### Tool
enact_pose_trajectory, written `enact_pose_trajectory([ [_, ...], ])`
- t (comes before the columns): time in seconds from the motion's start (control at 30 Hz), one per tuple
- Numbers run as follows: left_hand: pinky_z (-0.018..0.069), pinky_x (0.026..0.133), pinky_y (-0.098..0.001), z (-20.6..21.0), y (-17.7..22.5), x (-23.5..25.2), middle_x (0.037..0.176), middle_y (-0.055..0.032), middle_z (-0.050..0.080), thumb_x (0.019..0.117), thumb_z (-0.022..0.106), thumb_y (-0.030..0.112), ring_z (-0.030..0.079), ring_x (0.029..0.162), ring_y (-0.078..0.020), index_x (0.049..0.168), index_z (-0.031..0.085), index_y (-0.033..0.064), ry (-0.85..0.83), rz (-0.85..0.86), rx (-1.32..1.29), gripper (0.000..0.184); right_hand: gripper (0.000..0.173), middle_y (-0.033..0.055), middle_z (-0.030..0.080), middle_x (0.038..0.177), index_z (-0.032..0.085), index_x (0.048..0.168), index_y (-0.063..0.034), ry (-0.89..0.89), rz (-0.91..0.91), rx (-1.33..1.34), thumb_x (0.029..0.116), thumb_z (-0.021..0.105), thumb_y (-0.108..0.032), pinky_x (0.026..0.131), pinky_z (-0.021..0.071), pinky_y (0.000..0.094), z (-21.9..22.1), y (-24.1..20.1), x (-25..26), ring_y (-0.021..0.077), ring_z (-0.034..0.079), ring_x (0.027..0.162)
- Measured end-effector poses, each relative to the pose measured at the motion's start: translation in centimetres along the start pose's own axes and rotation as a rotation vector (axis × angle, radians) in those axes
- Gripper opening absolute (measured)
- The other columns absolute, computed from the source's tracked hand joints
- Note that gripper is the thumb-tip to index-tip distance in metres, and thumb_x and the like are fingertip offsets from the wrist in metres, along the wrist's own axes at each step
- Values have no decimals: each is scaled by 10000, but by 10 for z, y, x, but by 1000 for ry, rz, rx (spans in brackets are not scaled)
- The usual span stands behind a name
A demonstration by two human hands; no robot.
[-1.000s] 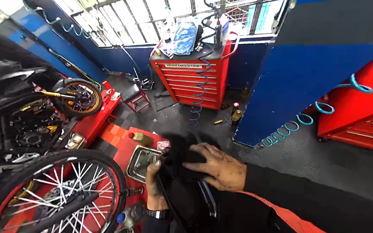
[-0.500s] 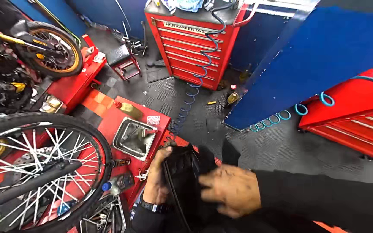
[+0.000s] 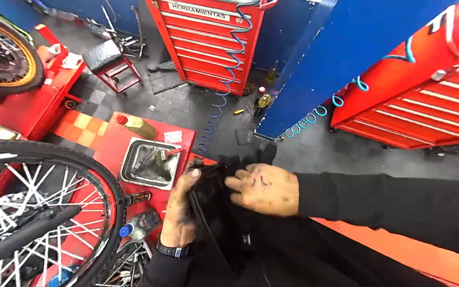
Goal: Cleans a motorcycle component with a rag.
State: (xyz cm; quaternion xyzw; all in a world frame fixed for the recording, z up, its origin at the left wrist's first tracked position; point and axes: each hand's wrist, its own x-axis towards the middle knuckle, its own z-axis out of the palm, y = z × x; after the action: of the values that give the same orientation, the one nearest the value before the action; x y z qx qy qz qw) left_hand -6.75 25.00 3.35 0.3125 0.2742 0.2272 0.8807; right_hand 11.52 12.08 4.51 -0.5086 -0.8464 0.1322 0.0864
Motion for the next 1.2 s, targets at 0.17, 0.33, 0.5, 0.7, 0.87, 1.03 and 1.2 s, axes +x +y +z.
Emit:
enact_pose_trajectory([
  [0.17, 632, 756, -329, -37, 0, -30, 1002, -75, 743, 840, 774, 433, 732, 909, -145, 1192, 694, 136, 118, -12, 2, 467, 152, 129, 690, 998, 727, 1028, -111, -34, 49, 498, 900, 718, -194, 699, 577, 524, 33, -70, 16, 305, 694, 842],
  [0.33, 627, 780, -336, -57, 23, -69, 970, -103, 752, 854, 749, 228, 738, 872, -151, 1113, 736, 72, -40, 67, -86, 303, 298, -20, 737, 1133, 737, 1186, -136, 564, 490, 1115, 891, 725, -93, 912, 603, 335, 27, -100, 81, 70, 688, 1044],
  [0.5, 632, 744, -373, -65, 46, -86, 886, -109, 757, 833, 700, 176, 751, 826, -178, 941, 744, 55, -71, 244, -101, 168, 316, 120, 661, 1238, 725, 1180, -161, 139, 158, 588, 867, 742, -203, 852, 580, 516, 29, -116, 64, 290, 675, 1044],
  [0.7, 622, 814, -410, -60, 98, -72, 979, -140, 757, 868, 659, 151, 747, 909, -214, 1054, 728, 17, -384, 544, -120, 239, 117, 199, 640, 1102, 675, 955, -80, 31, 456, -125, 963, 559, -81, 653, 554, 499, -24, -130, 87, 374, 662, 901],
  [0.87, 591, 923, -343, -76, 105, -63, 1157, -47, 735, 870, 752, 224, 707, 1050, -118, 1312, 626, 124, -397, 663, 225, 470, 209, 134, 711, 1001, 722, 1088, -87, 324, 406, 596, 927, 654, -202, 822, 562, 551, -31, -128, 126, 302, 693, 948],
  [1.03, 605, 884, -311, -72, 127, -45, 1116, -7, 741, 840, 780, 264, 712, 1012, -90, 1296, 607, 150, -304, 786, 333, 501, 257, 106, 719, 1090, 723, 1173, -71, 720, 412, 823, 989, 641, -230, 920, 568, 424, -20, -125, 157, 199, 686, 1028],
  [1.2, 633, 762, -434, -59, 132, -57, 957, -138, 755, 838, 740, 212, 752, 873, -218, 1086, 706, 62, -297, 610, 33, 292, 297, 188, 654, 1176, 702, 1195, -156, 289, 548, 193, 911, 683, -239, 764, 564, 598, -43, -96, 116, 381, 679, 930],
])
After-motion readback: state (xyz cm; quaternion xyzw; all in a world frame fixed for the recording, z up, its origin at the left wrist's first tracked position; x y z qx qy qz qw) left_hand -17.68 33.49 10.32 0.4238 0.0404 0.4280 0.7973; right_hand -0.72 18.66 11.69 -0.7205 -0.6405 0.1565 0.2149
